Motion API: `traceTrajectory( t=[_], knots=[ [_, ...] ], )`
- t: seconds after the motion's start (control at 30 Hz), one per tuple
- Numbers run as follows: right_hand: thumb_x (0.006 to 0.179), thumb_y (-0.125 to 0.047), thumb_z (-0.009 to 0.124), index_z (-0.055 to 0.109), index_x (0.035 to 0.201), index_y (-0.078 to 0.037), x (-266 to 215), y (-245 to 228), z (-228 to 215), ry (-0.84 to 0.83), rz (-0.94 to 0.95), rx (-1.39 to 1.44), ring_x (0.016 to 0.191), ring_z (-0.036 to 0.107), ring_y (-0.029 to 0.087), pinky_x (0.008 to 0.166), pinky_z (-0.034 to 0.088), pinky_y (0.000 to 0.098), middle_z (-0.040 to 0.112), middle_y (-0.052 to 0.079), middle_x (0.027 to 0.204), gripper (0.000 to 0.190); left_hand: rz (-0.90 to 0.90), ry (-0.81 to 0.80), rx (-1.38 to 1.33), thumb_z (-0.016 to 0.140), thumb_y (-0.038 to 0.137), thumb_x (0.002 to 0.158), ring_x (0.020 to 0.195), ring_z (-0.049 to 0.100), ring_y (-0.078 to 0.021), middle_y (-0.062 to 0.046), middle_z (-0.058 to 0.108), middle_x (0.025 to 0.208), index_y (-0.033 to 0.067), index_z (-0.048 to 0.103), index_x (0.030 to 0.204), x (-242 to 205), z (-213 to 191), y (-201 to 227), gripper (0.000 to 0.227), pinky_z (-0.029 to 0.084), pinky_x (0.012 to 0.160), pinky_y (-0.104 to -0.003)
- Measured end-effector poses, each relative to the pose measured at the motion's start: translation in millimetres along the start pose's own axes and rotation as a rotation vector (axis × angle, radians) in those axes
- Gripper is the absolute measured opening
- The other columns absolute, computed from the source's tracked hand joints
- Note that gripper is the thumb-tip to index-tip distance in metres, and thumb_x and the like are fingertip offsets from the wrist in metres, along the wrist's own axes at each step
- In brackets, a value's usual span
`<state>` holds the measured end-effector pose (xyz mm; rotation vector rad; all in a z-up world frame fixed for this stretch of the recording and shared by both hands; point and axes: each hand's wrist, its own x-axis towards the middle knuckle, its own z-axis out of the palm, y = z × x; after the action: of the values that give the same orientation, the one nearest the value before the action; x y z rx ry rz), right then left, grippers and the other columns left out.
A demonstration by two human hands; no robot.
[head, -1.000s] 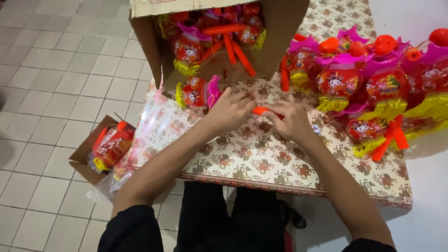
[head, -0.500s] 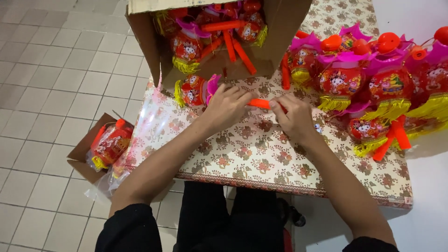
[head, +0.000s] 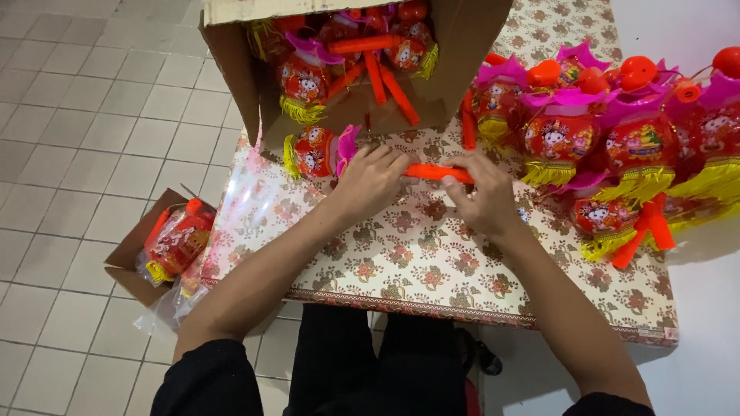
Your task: Assembling decorative lanterns by attaching plastic handles and organizing them on a table for packing.
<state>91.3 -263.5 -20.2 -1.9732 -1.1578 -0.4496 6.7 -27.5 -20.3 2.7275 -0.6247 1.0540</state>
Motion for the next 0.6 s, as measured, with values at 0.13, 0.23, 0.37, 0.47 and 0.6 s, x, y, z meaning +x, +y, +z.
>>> traceTrajectory(
  t=[0.13, 0.23, 0.37, 0.47, 0.6],
  knots=[
    [0.107, -0.035, 0.061, 0.075, 0.108, -0.009, 6.3, -18.0, -12.0, -0.057, 0.022, -0.062, 0.067, 0.068, 0.031, 0.057, 0.053, 0.0381, 0.065, 0.01, 0.08, 0.029, 0.008, 0.024, -0.013, 0.061, 0.038, 0.098, 0.09, 0.069, -0.0255, -0.008, 0.068, 0.085, 0.0099, 0.062, 0.106, 1.5, -2.4, 0.5, 0.03, 0.053, 0.085, -0.042],
    [0.107, -0.033, 0.063, 0.076, 0.106, -0.014, 1.9, -6.9, -5.1, -0.044, -0.002, -0.113, 0.072, 0.068, 0.03, 0.062, 0.054, 0.0368, 0.064, 0.006, 0.08, 0.023, -0.01, 0.02, -0.041, 0.061, 0.039, 0.098, 0.089, 0.07, -0.0258, -0.009, 0.068, 0.081, 0.0094, 0.06, 0.112, 5.1, -12.5, 4.1, 0.033, 0.054, 0.087, -0.043],
    [0.104, -0.031, 0.07, 0.076, 0.107, -0.013, 1.6, -7.4, -2.8, 0.005, -0.02, -0.111, 0.065, 0.064, 0.029, 0.059, 0.054, 0.0385, 0.063, 0.008, 0.084, 0.019, -0.025, -0.003, -0.098, 0.068, 0.034, 0.094, 0.086, 0.07, -0.0296, -0.011, 0.069, 0.082, 0.0081, 0.061, 0.11, 1.8, -10.2, 2.3, 0.031, 0.056, 0.078, -0.046],
    [0.102, -0.03, 0.072, 0.077, 0.109, -0.012, 2.0, -6.5, -2.2, 0.007, -0.023, -0.096, 0.064, 0.064, 0.028, 0.059, 0.054, 0.0396, 0.063, 0.008, 0.088, 0.02, -0.044, -0.031, -0.106, 0.068, 0.032, 0.095, 0.086, 0.07, -0.0303, -0.011, 0.069, 0.084, 0.0087, 0.062, 0.111, 1.1, -9.0, 2.2, 0.029, 0.056, 0.073, -0.046],
    [0.098, -0.028, 0.077, 0.078, 0.109, -0.012, -1.5, 3.8, 3.5, 0.003, -0.007, -0.061, 0.065, 0.066, 0.028, 0.059, 0.055, 0.0384, 0.065, 0.008, 0.089, 0.019, -0.019, 0.009, -0.083, 0.074, 0.033, 0.089, 0.089, 0.069, -0.0321, -0.012, 0.07, 0.09, 0.0078, 0.065, 0.107, -5.4, 12.0, -2.5, 0.032, 0.055, 0.072, -0.047]
  ],
)
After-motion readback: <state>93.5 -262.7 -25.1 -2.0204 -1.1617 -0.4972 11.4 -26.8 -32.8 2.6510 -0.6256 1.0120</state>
